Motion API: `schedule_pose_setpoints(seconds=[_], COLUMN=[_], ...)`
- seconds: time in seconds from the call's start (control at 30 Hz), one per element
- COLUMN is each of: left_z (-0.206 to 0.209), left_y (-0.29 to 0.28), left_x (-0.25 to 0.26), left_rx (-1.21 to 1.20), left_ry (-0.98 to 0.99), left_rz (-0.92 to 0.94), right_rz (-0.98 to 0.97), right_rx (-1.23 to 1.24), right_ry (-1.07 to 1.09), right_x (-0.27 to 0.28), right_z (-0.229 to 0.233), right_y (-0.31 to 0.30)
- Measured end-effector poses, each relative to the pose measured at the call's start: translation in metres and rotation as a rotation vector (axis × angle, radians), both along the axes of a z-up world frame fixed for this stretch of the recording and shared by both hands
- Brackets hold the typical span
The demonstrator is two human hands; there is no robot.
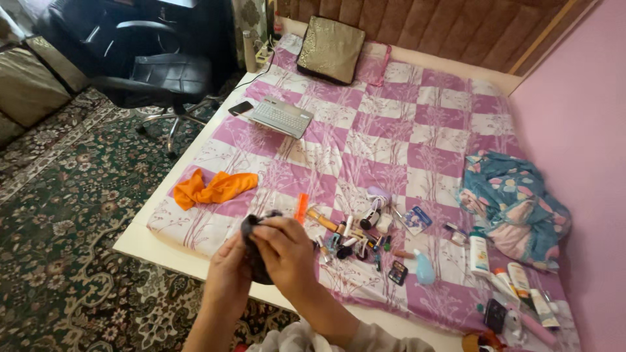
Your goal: The person cleans various cosmetics and tools by hand using a dark cloth while working on a bed.
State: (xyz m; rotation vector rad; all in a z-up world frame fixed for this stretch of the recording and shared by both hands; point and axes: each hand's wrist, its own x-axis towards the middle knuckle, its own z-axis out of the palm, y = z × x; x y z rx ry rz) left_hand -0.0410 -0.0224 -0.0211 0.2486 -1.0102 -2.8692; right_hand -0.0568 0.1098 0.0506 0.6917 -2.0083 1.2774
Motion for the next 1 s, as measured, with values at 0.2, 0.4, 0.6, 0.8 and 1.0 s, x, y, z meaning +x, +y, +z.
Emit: schedule_pose_setpoints(seconds=[0.2, 0.4, 0.6, 0.8, 1.0], left_z=[0.032, 0.032, 0.027, 0.037, 0.021], left_y=[-0.019, -0.014, -0.015, 0.009, 0.016], left_x=[-0.004, 0.000, -0.014, -0.013, -0.012], left_rx=[-0.072, -0.094, -0.063, -0.015, -0.040], left_ry=[-0.002, 0.008, 0.080, -0.012, 0.087], left_rz=[0.113, 0.025, 0.134, 0.106, 0.054], right_rz=[0.322, 0.321, 0.244, 0.165, 0.361], right_rx=[0.125, -0.052, -0.012, 0.254, 0.056], right_ry=[0.014, -0.080, -0.045, 0.131, -0.278], right_x=[0.006, 0.001, -0.003, -0.007, -0.014], right_z=[0.002, 0.014, 0.028, 0.010, -0.010], right_y=[0.000, -0.001, -0.002, -0.004, 0.016])
